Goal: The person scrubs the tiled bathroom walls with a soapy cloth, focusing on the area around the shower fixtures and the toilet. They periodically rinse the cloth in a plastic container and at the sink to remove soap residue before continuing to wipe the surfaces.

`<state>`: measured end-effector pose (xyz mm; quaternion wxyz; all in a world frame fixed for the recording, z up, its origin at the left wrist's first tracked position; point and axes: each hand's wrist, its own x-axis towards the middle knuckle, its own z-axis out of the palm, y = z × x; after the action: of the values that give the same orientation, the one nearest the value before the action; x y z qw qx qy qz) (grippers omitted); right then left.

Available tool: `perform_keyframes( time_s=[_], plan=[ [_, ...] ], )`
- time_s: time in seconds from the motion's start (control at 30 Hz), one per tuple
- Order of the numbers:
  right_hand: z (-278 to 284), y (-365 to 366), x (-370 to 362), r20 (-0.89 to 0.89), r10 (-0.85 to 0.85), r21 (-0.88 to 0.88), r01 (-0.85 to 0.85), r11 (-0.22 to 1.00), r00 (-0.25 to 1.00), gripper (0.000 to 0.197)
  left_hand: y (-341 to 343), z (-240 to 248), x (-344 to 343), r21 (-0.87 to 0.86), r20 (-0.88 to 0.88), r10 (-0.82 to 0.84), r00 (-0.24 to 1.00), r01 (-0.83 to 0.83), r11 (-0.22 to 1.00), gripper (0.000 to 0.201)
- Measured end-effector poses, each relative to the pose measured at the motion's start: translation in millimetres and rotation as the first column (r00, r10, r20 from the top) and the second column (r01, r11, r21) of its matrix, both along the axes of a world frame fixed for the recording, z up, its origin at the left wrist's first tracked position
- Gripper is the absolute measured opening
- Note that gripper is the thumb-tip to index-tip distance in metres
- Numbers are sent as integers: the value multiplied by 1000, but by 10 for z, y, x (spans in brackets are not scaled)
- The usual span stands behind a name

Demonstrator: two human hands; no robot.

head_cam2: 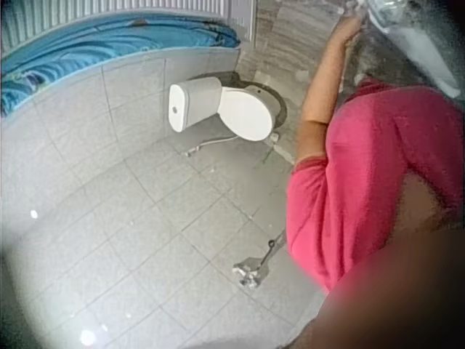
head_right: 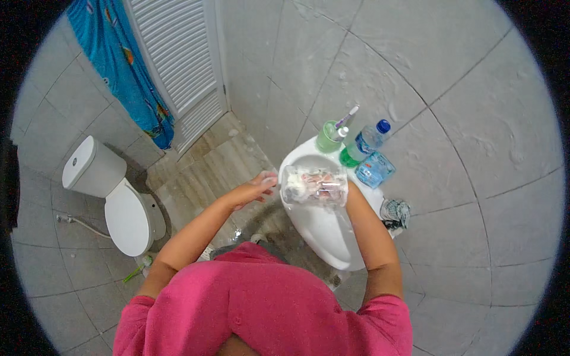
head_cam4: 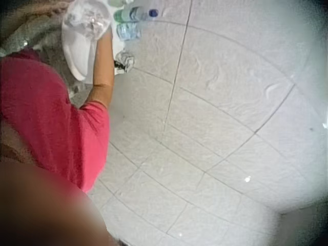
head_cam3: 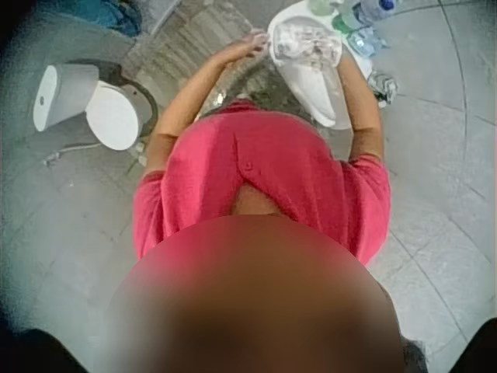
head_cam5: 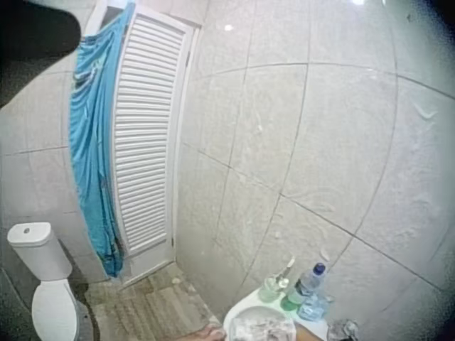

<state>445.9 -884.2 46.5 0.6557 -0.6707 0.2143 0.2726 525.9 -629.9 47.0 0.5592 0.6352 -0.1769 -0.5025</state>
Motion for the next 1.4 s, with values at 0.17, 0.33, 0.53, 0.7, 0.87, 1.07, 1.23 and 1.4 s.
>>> perform_keyframes(
  time_s=[0.17,0.33,0.53,0.7,0.87,1.07,1.23,1.4],
  plan=[
    [141,368,615,97,203,-62,-198,978,974,34,139,62,128,-441,-587,-43,808,-275,854,63],
    [322,1326,1323,249,701,-371,-603,706,668,35,979,77,264,-560,-674,2,738,-513,651,53],
    [1278,2987,1588,327,943,-838,-482,258,-64,34,2233,-3,287,-511,-687,314,656,-743,432,53],
    [874,4068,1801,445,829,-781,-600,175,-338,38,3301,-129,218,-378,-691,472,548,-830,410,53],
    [681,5063,1833,384,922,-244,-958,149,46,30,3972,41,25,-240,-688,645,332,-943,230,50],
    [740,5985,1837,178,971,-270,-957,-110,-161,29,4627,-261,-148,-446,-642,681,353,-894,42,54],
    [166,6320,2214,554,748,-398,-905,-148,-366,39,5017,-229,-171,-573,-698,546,464,-819,-36,57],
    [1165,6541,2552,360,636,-508,-715,-481,-683,48,5171,-159,36,-435,-640,726,250,-897,-76,59]
  ],
)
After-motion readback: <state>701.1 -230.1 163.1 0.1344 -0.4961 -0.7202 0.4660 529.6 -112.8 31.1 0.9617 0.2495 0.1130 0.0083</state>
